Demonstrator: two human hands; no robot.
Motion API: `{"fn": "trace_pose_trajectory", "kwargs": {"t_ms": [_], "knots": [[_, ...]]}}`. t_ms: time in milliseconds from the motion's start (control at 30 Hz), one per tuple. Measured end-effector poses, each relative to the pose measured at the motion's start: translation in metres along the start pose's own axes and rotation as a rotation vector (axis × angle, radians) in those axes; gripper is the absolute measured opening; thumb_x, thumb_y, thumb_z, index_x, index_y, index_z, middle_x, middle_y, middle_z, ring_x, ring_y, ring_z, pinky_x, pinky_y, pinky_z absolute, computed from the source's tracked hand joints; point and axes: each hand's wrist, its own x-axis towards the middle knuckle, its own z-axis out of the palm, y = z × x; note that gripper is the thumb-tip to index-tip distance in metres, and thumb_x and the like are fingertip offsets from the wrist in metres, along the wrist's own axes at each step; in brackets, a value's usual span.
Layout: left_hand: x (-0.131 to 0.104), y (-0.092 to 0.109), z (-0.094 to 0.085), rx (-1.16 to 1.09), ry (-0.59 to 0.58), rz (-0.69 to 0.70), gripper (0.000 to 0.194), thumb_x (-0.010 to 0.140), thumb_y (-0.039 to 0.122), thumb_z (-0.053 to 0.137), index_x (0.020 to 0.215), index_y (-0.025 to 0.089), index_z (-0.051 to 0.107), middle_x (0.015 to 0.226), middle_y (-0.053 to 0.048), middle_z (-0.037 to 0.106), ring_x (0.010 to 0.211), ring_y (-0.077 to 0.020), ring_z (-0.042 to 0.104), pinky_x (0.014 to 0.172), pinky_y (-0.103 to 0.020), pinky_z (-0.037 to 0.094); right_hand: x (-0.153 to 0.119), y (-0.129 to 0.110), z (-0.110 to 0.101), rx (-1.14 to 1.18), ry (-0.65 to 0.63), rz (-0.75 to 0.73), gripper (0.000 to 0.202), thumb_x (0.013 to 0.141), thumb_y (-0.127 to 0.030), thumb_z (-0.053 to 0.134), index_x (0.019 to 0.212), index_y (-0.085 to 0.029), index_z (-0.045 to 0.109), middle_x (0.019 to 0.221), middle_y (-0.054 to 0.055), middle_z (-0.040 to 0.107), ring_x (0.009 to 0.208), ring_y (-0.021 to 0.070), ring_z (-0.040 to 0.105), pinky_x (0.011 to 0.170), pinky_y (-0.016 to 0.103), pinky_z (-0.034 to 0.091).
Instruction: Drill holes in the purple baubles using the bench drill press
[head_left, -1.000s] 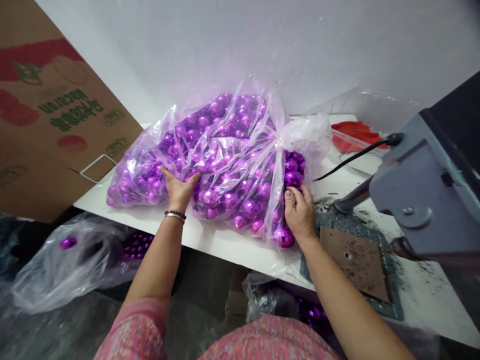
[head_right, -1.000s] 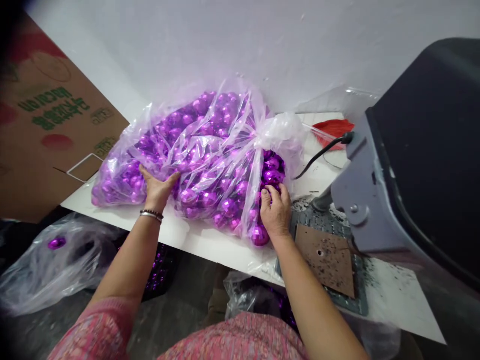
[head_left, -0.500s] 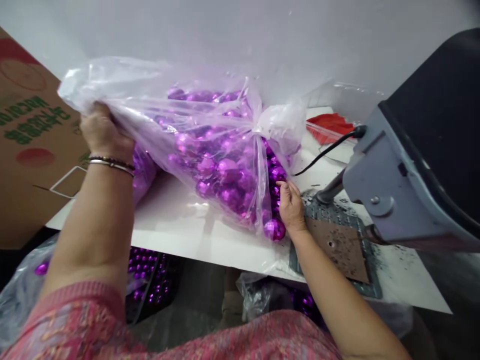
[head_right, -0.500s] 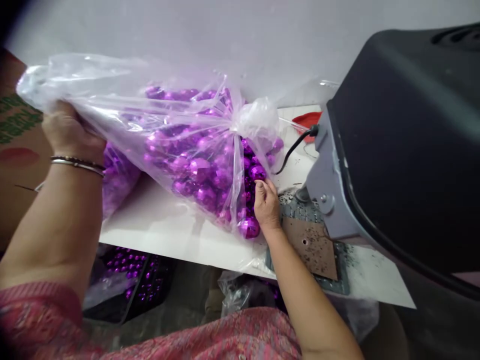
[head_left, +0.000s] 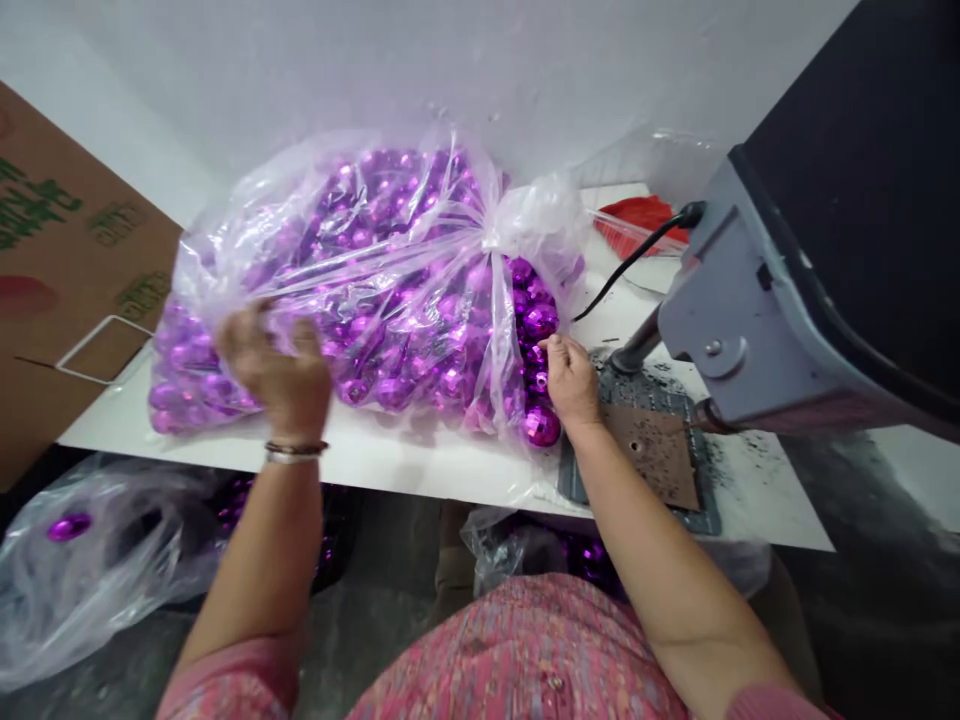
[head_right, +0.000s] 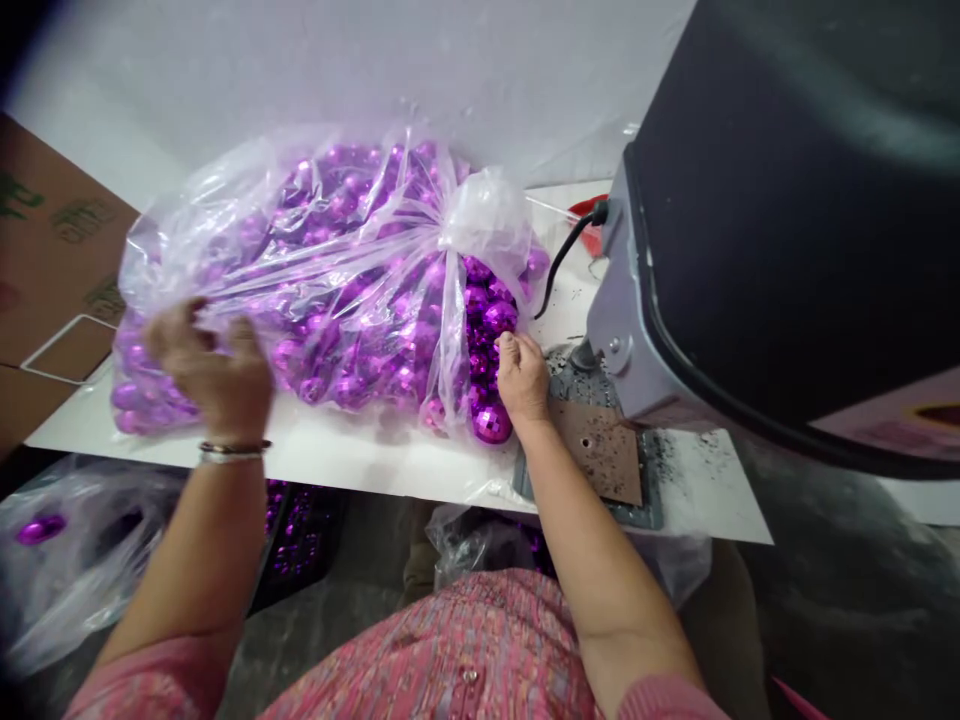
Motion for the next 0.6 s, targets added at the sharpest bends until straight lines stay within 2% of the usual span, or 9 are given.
{"fn": "trace_pose_trajectory", "kwargs": {"t_ms": [67,133,200,267,367,433,500,600], "knots": [[-0.049,0.041,0.031,-0.033,-0.184,0.188,0.030,0.095,0.039,0.070,0.120,0.022,0.066,0.112,-0.010,0.065,0.116,-0.0300,0.062,0.119,-0.056,0.047,0.000,-0.001,-0.002,-0.016,-0.012,-0.010,0.055,0.097,-0.057,0.054,0.124,-0.009,0.062,0.119,0.009,0.064,0.118,0.0086,0.060,0.111,0.032,0.058],[-0.090,0.071,0.065,0.017,-0.343,0.286,0.050,0.088,0.048,0.079,0.130,0.023,0.066,0.118,-0.014,0.068,0.119,-0.0325,0.062,0.112,-0.053,0.052,-0.002,-0.002,-0.005,-0.037,-0.022,-0.033,0.055,0.097,-0.057,0.054,0.124,-0.009,0.062,0.119,0.009,0.064,0.117,0.0084,0.061,0.110,0.032,0.058],[-0.114,0.081,0.090,0.144,-0.420,0.312,0.065,0.084,0.049,0.083,0.140,0.022,0.063,0.127,-0.019,0.068,0.122,-0.0367,0.063,0.108,-0.054,0.053,-0.008,-0.005,-0.010,-0.066,-0.032,-0.066,0.055,0.097,-0.057,0.054,0.124,-0.009,0.062,0.119,0.009,0.064,0.117,0.0084,0.061,0.110,0.032,0.058],[-0.122,0.073,0.099,0.216,-0.459,0.294,0.057,0.092,0.039,0.073,0.145,0.019,0.061,0.123,-0.021,0.070,0.116,-0.0364,0.067,0.103,-0.052,0.055,-0.022,-0.009,-0.015,-0.102,-0.040,-0.108,0.055,0.098,-0.056,0.054,0.125,-0.010,0.062,0.121,0.010,0.064,0.119,0.0088,0.060,0.112,0.033,0.058],[-0.114,0.045,0.089,0.186,-0.424,0.236,0.039,0.100,0.024,0.052,0.135,0.017,0.068,0.104,-0.017,0.074,0.105,-0.0306,0.071,0.100,-0.044,0.056,-0.055,-0.017,-0.023,-0.161,-0.072,-0.186,0.055,0.098,-0.055,0.054,0.129,-0.011,0.061,0.131,0.011,0.061,0.129,0.0113,0.058,0.119,0.037,0.056],[-0.107,0.029,0.076,0.150,-0.383,0.200,0.034,0.099,0.023,0.050,0.125,0.018,0.072,0.104,-0.015,0.075,0.107,-0.0289,0.071,0.101,-0.042,0.056,-0.078,-0.020,-0.028,-0.199,-0.110,-0.236,0.057,0.097,-0.056,0.055,0.133,-0.012,0.060,0.139,0.012,0.058,0.137,0.0137,0.054,0.124,0.040,0.053],[-0.106,0.021,0.063,0.131,-0.371,0.170,0.030,0.097,0.023,0.052,0.119,0.019,0.073,0.108,-0.014,0.076,0.109,-0.0282,0.071,0.103,-0.041,0.057,-0.095,-0.021,-0.033,-0.232,-0.150,-0.271,0.060,0.096,-0.057,0.056,0.138,-0.013,0.058,0.144,0.013,0.055,0.140,0.0152,0.053,0.125,0.042,0.052],[-0.114,0.022,0.048,0.123,-0.377,0.132,0.028,0.095,0.022,0.054,0.115,0.019,0.074,0.109,-0.013,0.077,0.107,-0.0275,0.071,0.103,-0.042,0.058,-0.106,-0.019,-0.036,-0.266,-0.199,-0.297,0.062,0.097,-0.056,0.055,0.142,-0.014,0.055,0.144,0.013,0.055,0.138,0.0150,0.054,0.124,0.042,0.053]]}}
